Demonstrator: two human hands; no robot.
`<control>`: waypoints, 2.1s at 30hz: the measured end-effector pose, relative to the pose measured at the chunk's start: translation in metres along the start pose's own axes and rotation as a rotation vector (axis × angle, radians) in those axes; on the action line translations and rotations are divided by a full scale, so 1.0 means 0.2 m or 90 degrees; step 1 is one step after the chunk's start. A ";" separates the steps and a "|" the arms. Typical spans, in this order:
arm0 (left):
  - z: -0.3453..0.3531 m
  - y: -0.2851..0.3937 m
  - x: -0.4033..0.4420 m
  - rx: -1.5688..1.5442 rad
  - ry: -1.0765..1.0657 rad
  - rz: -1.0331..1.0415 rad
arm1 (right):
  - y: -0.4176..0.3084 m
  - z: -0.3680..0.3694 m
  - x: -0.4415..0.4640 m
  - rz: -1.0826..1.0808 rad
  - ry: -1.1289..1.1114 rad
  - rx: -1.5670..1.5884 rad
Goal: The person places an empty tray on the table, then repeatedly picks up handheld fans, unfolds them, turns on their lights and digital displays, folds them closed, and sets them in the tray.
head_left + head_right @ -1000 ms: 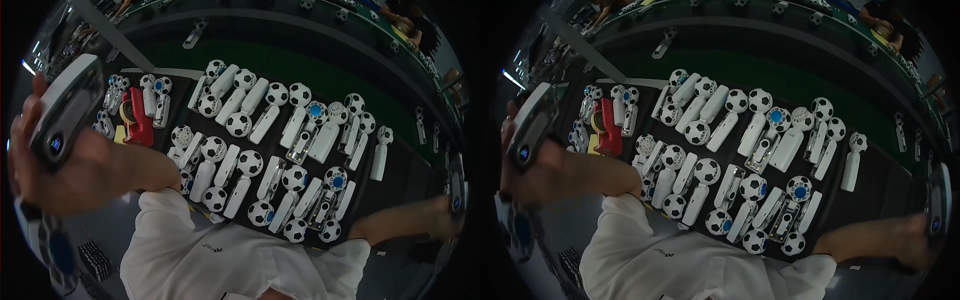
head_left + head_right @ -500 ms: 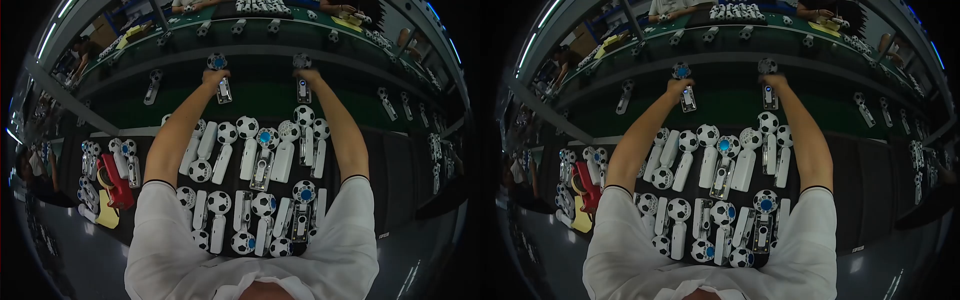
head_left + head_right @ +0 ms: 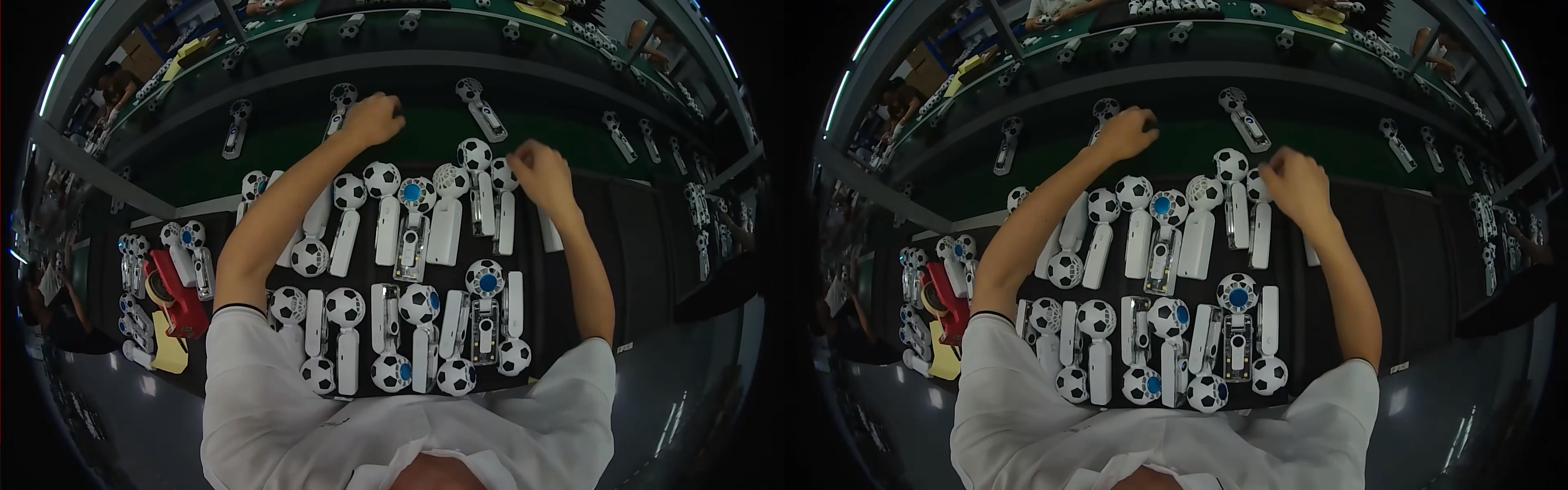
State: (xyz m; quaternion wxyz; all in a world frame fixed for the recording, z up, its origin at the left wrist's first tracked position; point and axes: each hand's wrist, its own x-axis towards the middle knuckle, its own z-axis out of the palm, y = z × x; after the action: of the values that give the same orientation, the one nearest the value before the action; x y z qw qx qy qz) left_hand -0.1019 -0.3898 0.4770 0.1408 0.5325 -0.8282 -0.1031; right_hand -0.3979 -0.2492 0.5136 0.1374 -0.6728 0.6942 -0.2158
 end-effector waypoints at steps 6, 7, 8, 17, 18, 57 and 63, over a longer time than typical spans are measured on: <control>0.04 0.63 -0.08 0.074 -0.251 0.016 | 0.08 0.14 -0.47 0.011 -0.211 0.056; 0.04 0.71 -0.16 0.171 -0.161 0.081 | 0.07 0.16 -0.47 0.043 -0.197 0.067; 0.09 0.75 -0.22 0.190 0.026 0.115 | 0.07 0.18 -0.47 0.040 -0.170 0.077; 0.31 0.96 -0.52 0.191 0.030 0.143 | 0.43 0.01 -0.45 0.241 -0.286 0.883; 0.37 0.99 -0.51 0.225 0.082 0.157 | 0.44 -0.03 -0.49 0.234 -0.295 0.877; -0.50 0.44 -0.83 -1.402 -0.225 0.177 | -0.59 -0.17 -0.07 -0.313 -0.381 1.310; -0.53 0.42 -0.84 -1.300 -0.095 0.203 | -0.62 -0.15 -0.08 -0.308 -0.205 1.117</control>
State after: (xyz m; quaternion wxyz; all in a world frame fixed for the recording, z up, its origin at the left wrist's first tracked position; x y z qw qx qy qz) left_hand -0.0717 -0.2044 0.5839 0.4854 0.0357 -0.4137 -0.7694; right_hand -0.3026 -0.2303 0.5975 0.6441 -0.4763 0.0950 -0.5909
